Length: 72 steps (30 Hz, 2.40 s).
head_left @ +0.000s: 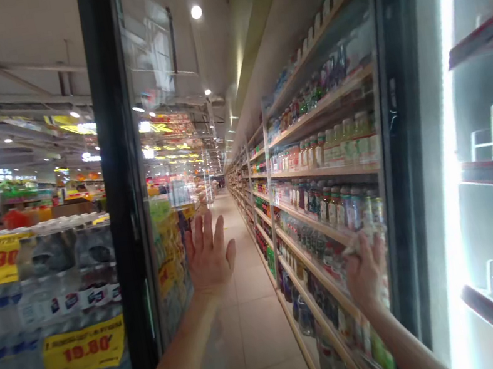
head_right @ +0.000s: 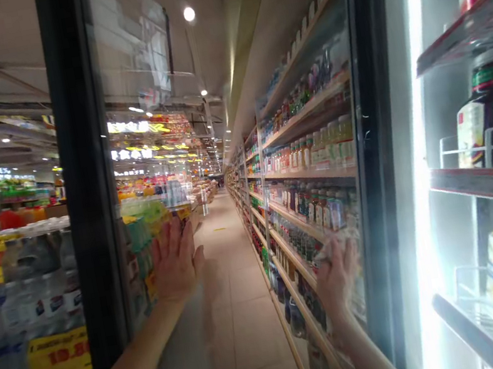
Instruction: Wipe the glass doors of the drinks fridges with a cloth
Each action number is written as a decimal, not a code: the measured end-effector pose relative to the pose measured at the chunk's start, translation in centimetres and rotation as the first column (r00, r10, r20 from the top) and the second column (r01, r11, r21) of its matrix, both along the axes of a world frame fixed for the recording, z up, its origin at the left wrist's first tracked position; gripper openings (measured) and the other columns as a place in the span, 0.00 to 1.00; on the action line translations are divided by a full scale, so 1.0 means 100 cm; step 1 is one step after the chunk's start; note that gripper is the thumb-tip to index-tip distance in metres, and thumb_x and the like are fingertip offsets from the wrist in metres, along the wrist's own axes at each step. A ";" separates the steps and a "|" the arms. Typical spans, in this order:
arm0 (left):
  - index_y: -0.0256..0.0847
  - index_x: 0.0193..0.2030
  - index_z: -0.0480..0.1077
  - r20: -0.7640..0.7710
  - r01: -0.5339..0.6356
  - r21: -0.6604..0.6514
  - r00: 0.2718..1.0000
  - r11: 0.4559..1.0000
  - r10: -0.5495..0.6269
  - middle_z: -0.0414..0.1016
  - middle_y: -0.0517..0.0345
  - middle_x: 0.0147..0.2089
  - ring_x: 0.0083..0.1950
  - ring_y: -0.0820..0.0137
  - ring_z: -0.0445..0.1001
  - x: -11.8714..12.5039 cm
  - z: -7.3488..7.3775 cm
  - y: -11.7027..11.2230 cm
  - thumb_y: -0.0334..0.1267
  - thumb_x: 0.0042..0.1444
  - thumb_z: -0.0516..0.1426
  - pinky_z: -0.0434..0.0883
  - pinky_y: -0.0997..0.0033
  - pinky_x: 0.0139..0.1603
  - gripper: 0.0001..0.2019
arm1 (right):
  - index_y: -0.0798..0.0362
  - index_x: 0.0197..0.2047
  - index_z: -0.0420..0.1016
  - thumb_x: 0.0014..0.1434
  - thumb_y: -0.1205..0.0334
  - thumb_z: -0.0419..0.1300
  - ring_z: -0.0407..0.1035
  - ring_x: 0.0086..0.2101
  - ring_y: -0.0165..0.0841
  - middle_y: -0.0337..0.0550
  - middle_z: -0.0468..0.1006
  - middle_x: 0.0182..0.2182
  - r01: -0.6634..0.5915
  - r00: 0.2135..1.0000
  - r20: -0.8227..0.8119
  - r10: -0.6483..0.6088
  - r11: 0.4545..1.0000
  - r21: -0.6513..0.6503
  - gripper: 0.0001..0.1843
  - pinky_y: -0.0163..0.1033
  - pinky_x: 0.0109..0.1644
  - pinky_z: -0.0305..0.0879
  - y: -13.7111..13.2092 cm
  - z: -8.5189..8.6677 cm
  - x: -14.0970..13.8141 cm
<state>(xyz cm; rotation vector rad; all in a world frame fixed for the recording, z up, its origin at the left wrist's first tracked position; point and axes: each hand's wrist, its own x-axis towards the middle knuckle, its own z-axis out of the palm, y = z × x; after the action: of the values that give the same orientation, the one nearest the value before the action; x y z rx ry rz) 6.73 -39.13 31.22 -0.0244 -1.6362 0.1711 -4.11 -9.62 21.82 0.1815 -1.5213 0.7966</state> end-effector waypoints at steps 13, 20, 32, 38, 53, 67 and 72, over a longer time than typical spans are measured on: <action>0.41 0.67 0.49 -0.023 0.011 -0.007 1.000 1.000 -0.011 0.51 0.46 0.68 0.70 0.59 0.42 -0.008 0.001 -0.004 0.41 0.60 0.50 0.45 0.51 0.67 0.29 | 0.56 0.61 0.61 0.58 0.64 0.46 0.49 0.61 0.53 0.61 0.52 0.63 0.050 0.999 0.007 -0.050 0.996 -0.069 0.28 0.66 0.57 0.51 0.024 0.035 -0.018; 0.43 0.68 0.46 -0.032 0.013 -0.017 0.999 1.000 -0.014 0.51 0.46 0.68 0.70 0.60 0.44 -0.010 0.001 -0.007 0.40 0.60 0.50 0.46 0.51 0.67 0.30 | 0.44 0.57 0.66 0.57 0.69 0.50 0.46 0.64 0.42 0.44 0.58 0.63 -0.038 0.986 -0.111 0.128 0.804 0.593 0.25 0.57 0.64 0.45 -0.032 0.047 0.014; 0.42 0.68 0.43 -0.075 -0.026 -0.062 0.997 0.998 0.021 0.50 0.45 0.68 0.70 0.60 0.44 -0.013 0.001 -0.008 0.38 0.59 0.51 0.46 0.51 0.67 0.32 | 0.51 0.57 0.67 0.58 0.65 0.47 0.45 0.64 0.44 0.51 0.57 0.62 -0.018 0.979 -0.184 0.092 0.931 0.365 0.23 0.57 0.62 0.48 -0.024 0.107 -0.005; 0.42 0.68 0.43 -0.079 -0.035 -0.063 0.996 0.997 0.030 0.49 0.46 0.68 0.70 0.61 0.43 -0.014 0.001 -0.010 0.38 0.59 0.51 0.45 0.52 0.67 0.32 | 0.47 0.54 0.69 0.57 0.66 0.49 0.48 0.63 0.40 0.47 0.62 0.60 0.030 0.967 -0.226 0.118 0.828 0.561 0.22 0.55 0.63 0.46 -0.013 0.096 -0.006; 0.44 0.68 0.41 -0.074 -0.013 -0.058 0.997 0.998 0.009 0.47 0.48 0.69 0.70 0.59 0.45 -0.014 0.000 -0.011 0.38 0.59 0.51 0.46 0.51 0.67 0.32 | 0.46 0.54 0.68 0.55 0.64 0.51 0.46 0.64 0.39 0.44 0.61 0.61 0.033 0.936 -0.266 0.231 0.695 0.718 0.23 0.53 0.64 0.45 -0.052 0.150 0.003; 0.41 0.69 0.40 -0.089 -0.056 -0.093 0.995 0.994 0.047 0.53 0.43 0.67 0.70 0.58 0.45 -0.011 -0.001 -0.009 0.37 0.59 0.50 0.48 0.50 0.66 0.33 | 0.49 0.56 0.66 0.56 0.66 0.48 0.46 0.64 0.43 0.48 0.57 0.63 -0.005 0.955 -0.269 0.123 0.916 0.402 0.24 0.57 0.62 0.50 -0.036 0.175 -0.018; 0.41 0.67 0.47 -0.033 -0.041 -0.091 0.999 0.995 0.038 0.52 0.43 0.68 0.70 0.56 0.44 -0.002 0.034 -0.012 0.40 0.60 0.49 0.47 0.47 0.65 0.29 | 0.47 0.57 0.64 0.57 0.66 0.49 0.46 0.64 0.41 0.48 0.57 0.63 0.049 0.965 -0.241 0.103 0.833 0.550 0.24 0.55 0.62 0.49 -0.028 0.173 -0.015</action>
<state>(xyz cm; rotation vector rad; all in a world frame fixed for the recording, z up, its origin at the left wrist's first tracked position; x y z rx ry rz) 6.58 -40.33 34.59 -0.0591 -1.5972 0.2750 -5.61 -12.41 39.15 0.7166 -1.4600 0.3110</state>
